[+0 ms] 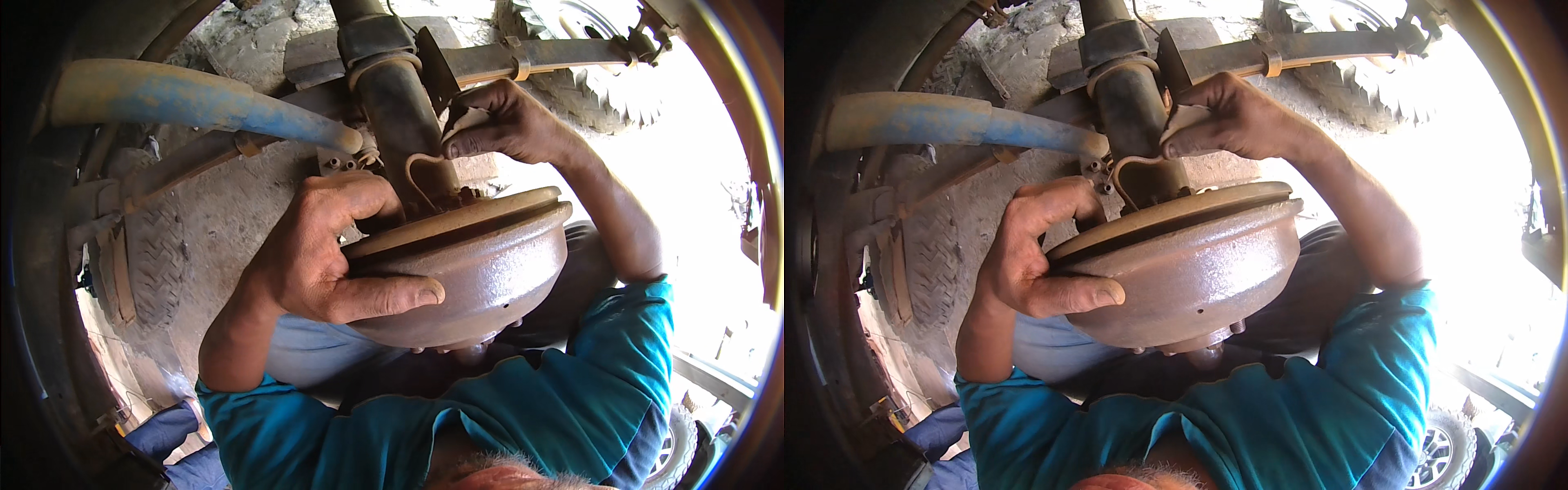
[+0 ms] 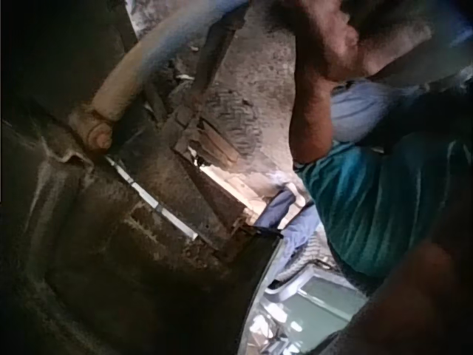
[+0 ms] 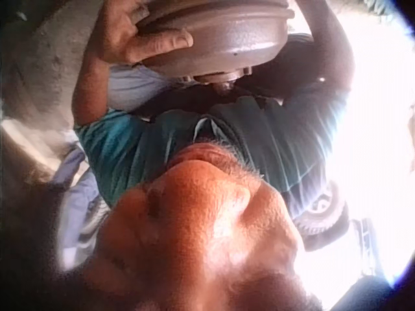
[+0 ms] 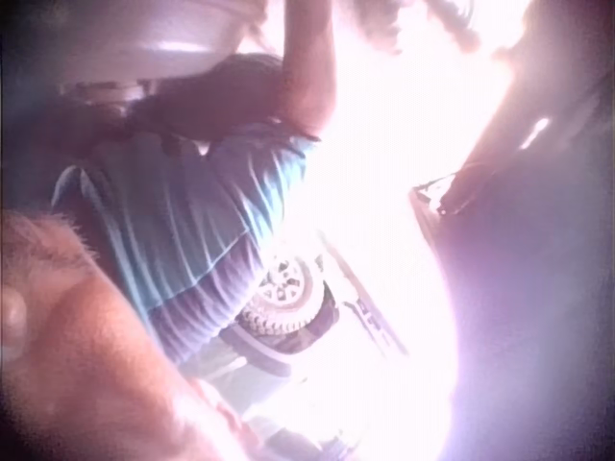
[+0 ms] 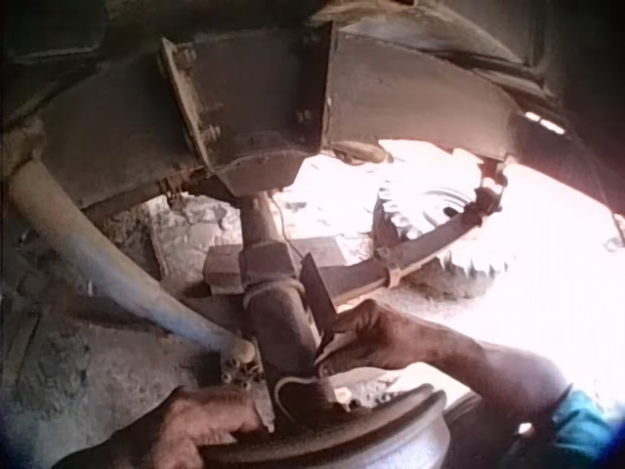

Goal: The person works on a vehicle's brake assembly, using a hammer to tap components and manipulating brake shoes and springs by hand. The person adjusts the position of the brake shoes and secures the spring mechanism within the drum housing.

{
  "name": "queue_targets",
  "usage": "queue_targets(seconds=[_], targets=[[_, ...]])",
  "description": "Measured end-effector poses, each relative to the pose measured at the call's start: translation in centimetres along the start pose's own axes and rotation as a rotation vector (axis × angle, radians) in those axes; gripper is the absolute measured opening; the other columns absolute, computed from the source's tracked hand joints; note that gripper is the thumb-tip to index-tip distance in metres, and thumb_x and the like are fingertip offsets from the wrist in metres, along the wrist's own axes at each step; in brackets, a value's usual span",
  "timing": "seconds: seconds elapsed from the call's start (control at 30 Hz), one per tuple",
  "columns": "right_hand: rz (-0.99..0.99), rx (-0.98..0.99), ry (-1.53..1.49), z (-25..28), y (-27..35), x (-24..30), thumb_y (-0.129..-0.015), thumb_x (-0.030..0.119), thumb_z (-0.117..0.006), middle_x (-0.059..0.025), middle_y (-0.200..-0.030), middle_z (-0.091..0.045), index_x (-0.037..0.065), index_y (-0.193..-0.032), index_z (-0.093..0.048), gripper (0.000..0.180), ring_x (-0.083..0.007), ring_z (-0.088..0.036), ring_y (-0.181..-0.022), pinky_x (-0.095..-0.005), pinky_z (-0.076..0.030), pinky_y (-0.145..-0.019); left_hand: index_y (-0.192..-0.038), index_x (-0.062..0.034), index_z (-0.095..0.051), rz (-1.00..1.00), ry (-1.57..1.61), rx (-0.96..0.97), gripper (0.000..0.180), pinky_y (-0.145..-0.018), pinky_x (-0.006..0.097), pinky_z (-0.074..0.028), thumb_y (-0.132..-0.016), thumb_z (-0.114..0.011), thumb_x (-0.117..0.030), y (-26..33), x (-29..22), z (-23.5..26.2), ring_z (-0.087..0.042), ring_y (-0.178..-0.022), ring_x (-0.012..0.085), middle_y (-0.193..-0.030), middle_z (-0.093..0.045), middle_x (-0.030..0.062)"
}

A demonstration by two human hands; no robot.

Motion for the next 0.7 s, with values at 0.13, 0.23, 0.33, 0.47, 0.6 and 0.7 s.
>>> queue_targets(seconds=[0.13,0.23,0.33,0.47,0.6,0.7], targets=[[0.055,0.006,0.053,0.1,-0.1,0.4,-0.084,0.014,-0.09,-0.0016,-0.088,-0.076,-0.001,-0.094,-0.078,0.022,-0.0074,-0.066,-0.083,-0.0265,-0.053,-0.076,-0.098,0.0046,-0.073,0.001,0.002,0.026,0.05,-0.069,0.036,-0.053,-0.072,-0.095,-0.032,0.0,0.2,-0.2,-0.07,-0.073,0.0259,-0.082,-0.072,0.0159],[0.021,0.056,-0.025,-0.3,-0.4,0.8,-0.084,0.013,-0.09,-0.002,-0.085,-0.077,-0.002,-0.096,-0.079,0.023,-0.0052,-0.066,-0.08,-0.0248,-0.052,-0.072,-0.098,0.0048,-0.073,0.003,0.045,0.022,0.049,-0.068,0.035,-0.053,-0.073,-0.094,-0.032,-0.3,0.1,-0.2,-0.07,-0.071,0.0253,-0.08,-0.071,0.0153],[-0.031,0.005,-0.053,0.5,-0.3,-0.9,-0.085,0.019,-0.09,-0.0009,-0.082,-0.076,0.0,-0.095,-0.079,0.024,-0.0053,-0.065,-0.073,-0.0254,-0.05,-0.065,-0.098,0.0052,-0.073,-0.005,0.032,0.021,0.049,-0.068,0.035,-0.053,-0.073,-0.094,-0.032,-0.3,0.1,-0.2,-0.069,-0.071,0.0249,-0.079,-0.071,0.015],[-0.028,0.054,-0.088,-0.1,-0.5,-0.3,-0.084,0.02,-0.091,-0.0008,-0.082,-0.077,0.0,-0.095,-0.08,0.025,-0.0051,-0.065,-0.072,-0.0245,-0.05,-0.064,-0.098,0.0059,-0.073,-0.006,0.023,0.046,0.05,-0.067,0.034,-0.053,-0.072,-0.094,-0.032,-0.4,0.2,-0.2,-0.069,-0.071,0.0249,-0.078,-0.071,0.0149],[-0.038,0.056,-0.046,0.4,-0.9,-0.5,-0.084,0.018,-0.091,-0.0009,-0.083,-0.077,0.0,-0.097,-0.08,0.024,-0.0051,-0.065,-0.073,-0.0243,-0.051,-0.065,-0.099,0.0067,-0.073,-0.029,0.028,0.025,0.051,-0.067,0.035,-0.053,-0.071,-0.093,-0.031,-0.3,0.2,-0.2,-0.069,-0.071,0.0247,-0.078,-0.071,0.0152],[-0.032,0.068,-0.06,0.2,-0.6,-0.1,-0.084,0.016,-0.09,-0.0004,-0.084,-0.078,0.0,-0.099,-0.081,0.024,-0.0048,-0.066,-0.074,-0.0245,-0.051,-0.065,-0.099,0.0069,-0.073,-0.012,0.046,0.032,0.051,-0.066,0.035,-0.052,-0.071,-0.093,-0.031,-0.5,0.2,-0.3,-0.068,-0.071,0.0244,-0.079,-0.071,0.0156]])
Point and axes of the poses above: each hand's wrist, its own y-axis away from the middle knuckle, its own z-axis out of the back of the hand, x = y × z, the point moved 8 cm from there along -y, towards the middle knuckle
